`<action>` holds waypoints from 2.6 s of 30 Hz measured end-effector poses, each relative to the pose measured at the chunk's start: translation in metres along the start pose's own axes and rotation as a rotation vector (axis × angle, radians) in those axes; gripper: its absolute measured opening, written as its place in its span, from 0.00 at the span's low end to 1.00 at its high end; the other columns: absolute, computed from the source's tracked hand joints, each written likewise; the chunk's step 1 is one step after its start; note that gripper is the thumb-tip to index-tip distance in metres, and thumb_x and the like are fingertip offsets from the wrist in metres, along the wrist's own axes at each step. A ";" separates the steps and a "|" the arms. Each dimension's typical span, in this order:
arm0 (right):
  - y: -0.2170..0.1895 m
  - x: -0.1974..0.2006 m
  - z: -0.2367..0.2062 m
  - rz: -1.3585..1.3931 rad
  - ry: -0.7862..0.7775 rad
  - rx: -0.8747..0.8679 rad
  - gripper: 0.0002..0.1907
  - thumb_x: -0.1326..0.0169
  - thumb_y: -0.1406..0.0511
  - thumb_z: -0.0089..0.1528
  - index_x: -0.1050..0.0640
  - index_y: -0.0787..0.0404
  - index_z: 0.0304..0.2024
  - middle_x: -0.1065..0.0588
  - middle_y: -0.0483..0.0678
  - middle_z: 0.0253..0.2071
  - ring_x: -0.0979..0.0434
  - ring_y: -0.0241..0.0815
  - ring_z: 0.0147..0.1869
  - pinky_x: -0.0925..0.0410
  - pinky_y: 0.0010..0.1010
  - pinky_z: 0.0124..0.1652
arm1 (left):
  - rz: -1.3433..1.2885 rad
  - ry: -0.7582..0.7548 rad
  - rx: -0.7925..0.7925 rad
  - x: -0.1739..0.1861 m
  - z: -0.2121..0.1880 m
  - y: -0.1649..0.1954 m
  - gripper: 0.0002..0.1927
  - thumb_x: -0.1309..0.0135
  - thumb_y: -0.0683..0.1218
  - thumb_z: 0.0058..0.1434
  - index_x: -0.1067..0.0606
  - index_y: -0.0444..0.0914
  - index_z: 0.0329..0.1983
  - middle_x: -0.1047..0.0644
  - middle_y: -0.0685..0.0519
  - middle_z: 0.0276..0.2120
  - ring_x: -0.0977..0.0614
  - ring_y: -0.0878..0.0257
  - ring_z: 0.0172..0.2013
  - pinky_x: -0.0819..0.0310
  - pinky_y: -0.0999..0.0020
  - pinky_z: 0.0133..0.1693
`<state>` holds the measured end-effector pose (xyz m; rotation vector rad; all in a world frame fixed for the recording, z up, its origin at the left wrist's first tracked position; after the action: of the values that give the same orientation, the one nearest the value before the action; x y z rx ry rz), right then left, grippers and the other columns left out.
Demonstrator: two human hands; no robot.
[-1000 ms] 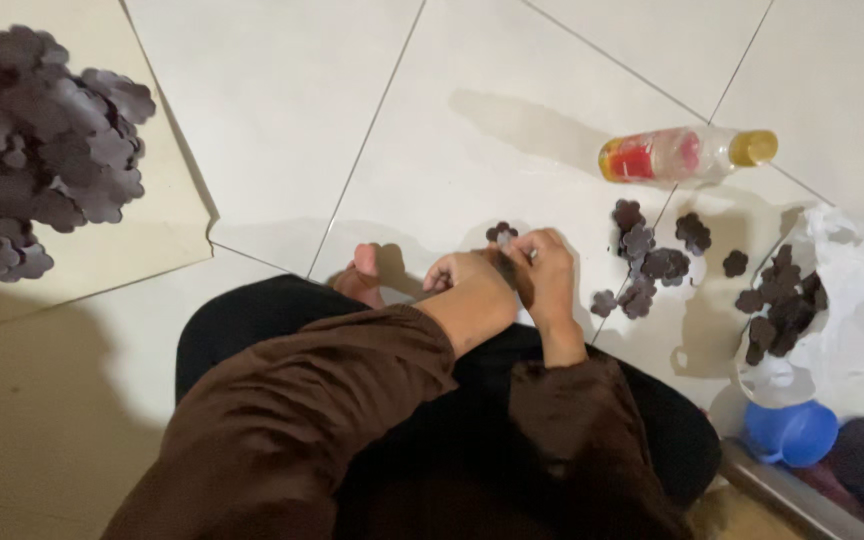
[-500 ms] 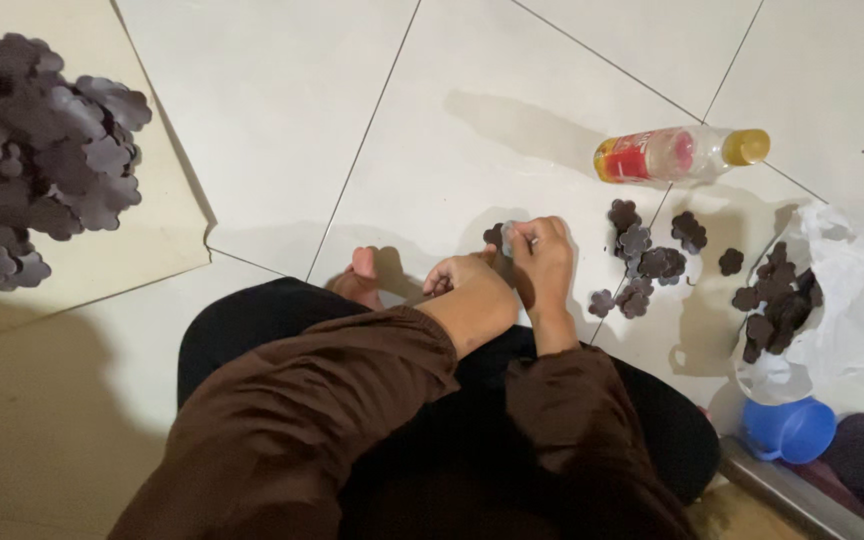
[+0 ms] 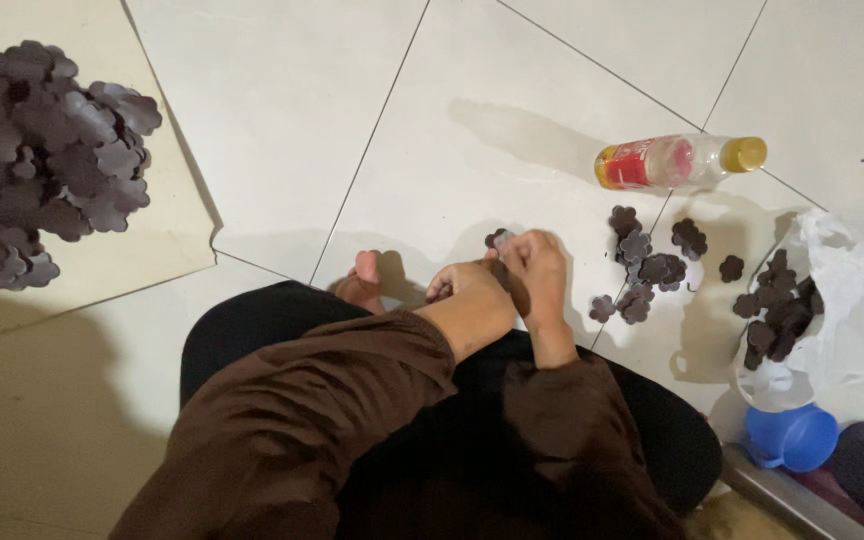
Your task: The person sits on the floor and repeatedly picks up small dark flower-shaped pieces, rubbing their edges with a small grey cloth. They handle the pieces one at a time, occasionally placing them on a nearby cardboard sheet or back on the floor.
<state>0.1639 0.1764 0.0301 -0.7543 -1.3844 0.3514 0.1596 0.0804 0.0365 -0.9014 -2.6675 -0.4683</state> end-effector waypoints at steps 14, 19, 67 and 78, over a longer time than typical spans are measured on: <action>0.013 0.003 -0.008 0.030 0.023 0.022 0.07 0.38 0.69 0.60 0.23 0.67 0.32 0.24 0.56 0.33 0.23 0.48 0.35 0.30 0.35 0.37 | 0.003 -0.007 0.009 0.008 -0.007 -0.005 0.34 0.37 0.45 0.59 0.34 0.33 0.67 0.19 0.42 0.44 0.15 0.52 0.37 0.19 0.54 0.38; 0.036 -0.001 -0.003 0.063 0.060 -0.053 0.07 0.37 0.69 0.60 0.23 0.67 0.32 0.24 0.55 0.34 0.24 0.46 0.33 0.31 0.34 0.35 | -0.028 0.091 -0.025 0.015 0.003 0.002 0.16 0.36 0.46 0.58 0.18 0.35 0.48 0.17 0.48 0.43 0.15 0.54 0.39 0.17 0.54 0.39; 0.047 0.056 0.013 1.017 -0.095 -0.588 0.11 0.50 0.72 0.67 0.26 0.59 0.52 0.24 0.42 0.48 0.25 0.33 0.49 0.30 0.28 0.49 | -1.010 0.906 -0.365 0.102 0.018 -0.019 0.12 0.38 0.46 0.48 0.20 0.36 0.35 0.17 0.44 0.32 0.16 0.50 0.36 0.22 0.58 0.41; 0.024 0.068 0.019 1.137 -0.079 -0.472 0.11 0.47 0.74 0.68 0.24 0.67 0.53 0.23 0.49 0.47 0.23 0.34 0.48 0.29 0.26 0.49 | -1.116 0.927 -0.343 0.120 -0.018 -0.034 0.11 0.41 0.49 0.47 0.21 0.36 0.27 0.17 0.46 0.28 0.15 0.54 0.31 0.21 0.63 0.37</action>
<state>0.1630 0.2418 0.0649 -1.9192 -0.9837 0.9494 0.0500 0.1118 0.0892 0.7362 -1.9368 -1.2051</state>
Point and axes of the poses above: each hand's wrist, its own z-axis towards the middle knuckle, its own x-axis out of the back of the hand, y = z × x, the point moved 6 cm from there along z, towards the middle knuckle
